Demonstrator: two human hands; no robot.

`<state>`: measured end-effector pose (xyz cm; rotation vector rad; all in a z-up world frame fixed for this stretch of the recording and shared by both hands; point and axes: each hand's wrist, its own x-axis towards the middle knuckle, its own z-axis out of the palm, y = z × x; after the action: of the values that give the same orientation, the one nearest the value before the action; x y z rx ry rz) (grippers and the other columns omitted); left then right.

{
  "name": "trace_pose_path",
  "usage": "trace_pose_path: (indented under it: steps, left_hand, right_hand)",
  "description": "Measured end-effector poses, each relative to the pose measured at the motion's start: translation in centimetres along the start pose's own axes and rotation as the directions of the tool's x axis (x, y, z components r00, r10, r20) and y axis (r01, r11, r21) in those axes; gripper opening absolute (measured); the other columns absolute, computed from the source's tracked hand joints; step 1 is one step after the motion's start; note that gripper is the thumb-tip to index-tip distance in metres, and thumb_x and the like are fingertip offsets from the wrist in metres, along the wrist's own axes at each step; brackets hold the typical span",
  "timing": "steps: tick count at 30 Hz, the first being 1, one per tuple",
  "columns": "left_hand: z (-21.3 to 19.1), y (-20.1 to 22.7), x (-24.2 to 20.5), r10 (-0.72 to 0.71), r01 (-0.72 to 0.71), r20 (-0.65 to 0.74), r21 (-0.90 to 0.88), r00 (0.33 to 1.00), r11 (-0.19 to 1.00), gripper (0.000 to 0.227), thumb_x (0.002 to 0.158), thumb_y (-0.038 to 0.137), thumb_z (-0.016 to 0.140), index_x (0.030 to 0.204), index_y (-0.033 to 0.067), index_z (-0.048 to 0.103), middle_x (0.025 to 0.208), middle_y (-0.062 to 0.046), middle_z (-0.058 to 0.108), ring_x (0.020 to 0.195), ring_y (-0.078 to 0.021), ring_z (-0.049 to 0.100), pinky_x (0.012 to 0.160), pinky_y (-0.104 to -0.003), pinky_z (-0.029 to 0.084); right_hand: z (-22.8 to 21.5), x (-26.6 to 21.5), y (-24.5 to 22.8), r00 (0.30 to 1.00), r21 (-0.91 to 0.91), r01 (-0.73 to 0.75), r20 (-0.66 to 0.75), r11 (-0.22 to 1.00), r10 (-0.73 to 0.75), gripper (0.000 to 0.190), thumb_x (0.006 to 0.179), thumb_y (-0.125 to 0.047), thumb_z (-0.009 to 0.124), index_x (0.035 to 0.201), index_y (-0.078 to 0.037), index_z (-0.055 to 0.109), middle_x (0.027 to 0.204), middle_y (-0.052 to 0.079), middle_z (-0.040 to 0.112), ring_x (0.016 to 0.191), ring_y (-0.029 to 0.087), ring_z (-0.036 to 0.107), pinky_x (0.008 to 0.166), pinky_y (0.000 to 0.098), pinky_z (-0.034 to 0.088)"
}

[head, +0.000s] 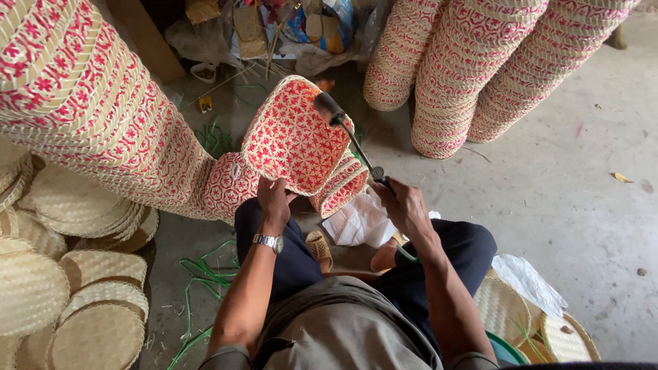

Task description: The person uses a handheld blowtorch to apply heat to the interior and exterior surfaces of woven baskets. They rotate each basket to treat different areas and then place the finished items into a stack.

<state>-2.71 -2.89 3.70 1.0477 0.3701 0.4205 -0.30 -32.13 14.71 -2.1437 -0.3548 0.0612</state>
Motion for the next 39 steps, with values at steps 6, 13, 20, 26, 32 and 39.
trace_pose_path:
  steps: [6,13,20,26,32,39]
  left_hand:
    - [-0.2,0.4,0.9,0.029,-0.034,-0.062,-0.075,0.998,0.997,0.040,0.092,0.007,0.059,0.131,0.0012,0.054,0.123,-0.011,0.065,0.107,-0.0225,0.070,0.079,-0.040,0.065]
    - [-1.6,-2.0,3.0,0.084,-0.095,-0.060,-0.220,0.995,0.971,0.025,0.091,0.004,0.060,0.115,-0.0015,0.055,0.113,-0.011,0.064,0.103,-0.0220,0.069,0.091,-0.048,0.066]
    - [0.1,-3.4,1.6,0.108,-0.129,-0.104,-0.222,0.989,0.967,0.032,0.092,0.000,0.063,0.120,0.0027,0.048,0.115,-0.009,0.059,0.108,-0.0203,0.060,0.091,-0.048,0.063]
    - [2.3,-1.4,-0.8,0.061,-0.063,-0.017,-0.284,0.998,0.957,0.038,0.089,0.002,0.058,0.126,0.0023,0.052,0.119,-0.010,0.064,0.106,-0.0225,0.066,0.084,-0.044,0.065]
    - [3.2,-1.3,-1.7,-0.100,0.115,0.064,-0.291,0.993,0.950,0.036,0.087,0.000,0.056,0.123,0.0027,0.057,0.114,-0.010,0.066,0.098,-0.0225,0.069,0.076,-0.041,0.065]
    - [1.7,-3.6,0.4,-0.105,0.104,0.006,-0.203,0.994,0.974,0.033,0.097,0.005,0.057,0.129,-0.0010,0.056,0.119,-0.010,0.065,0.103,-0.0181,0.067,0.080,-0.037,0.063]
  right_hand:
    - [-1.3,-0.6,-0.9,0.997,-0.119,-0.046,-0.064,0.992,0.039,0.032,0.098,-0.032,0.067,0.095,0.000,0.070,0.063,0.018,0.059,0.050,0.025,0.054,0.053,0.0404,0.045]
    - [-1.1,-2.3,0.3,1.000,-0.140,-0.023,0.015,0.990,0.026,0.032,0.097,-0.031,0.069,0.096,0.000,0.071,0.063,0.016,0.061,0.051,0.023,0.056,0.054,0.0389,0.047]
    - [1.8,0.1,0.6,0.998,-0.018,0.065,0.008,0.998,-0.065,0.026,0.099,-0.024,0.065,0.099,0.000,0.072,0.060,0.011,0.059,0.049,0.016,0.051,0.047,0.0372,0.042]
    - [3.6,0.5,0.1,0.999,-0.034,0.051,-0.008,0.998,-0.051,0.032,0.100,-0.030,0.068,0.094,0.001,0.072,0.057,0.013,0.053,0.048,0.016,0.046,0.048,0.0378,0.041]
    - [3.9,1.4,-0.8,0.979,-0.015,0.202,-0.032,0.979,-0.203,0.030,0.099,-0.030,0.068,0.096,0.000,0.071,0.060,0.016,0.057,0.048,0.023,0.051,0.048,0.0399,0.042]
    - [1.8,1.5,0.4,0.954,-0.266,0.259,-0.078,0.929,-0.288,0.031,0.098,-0.030,0.070,0.091,0.000,0.069,0.068,0.021,0.063,0.057,0.036,0.060,0.053,0.0442,0.045]
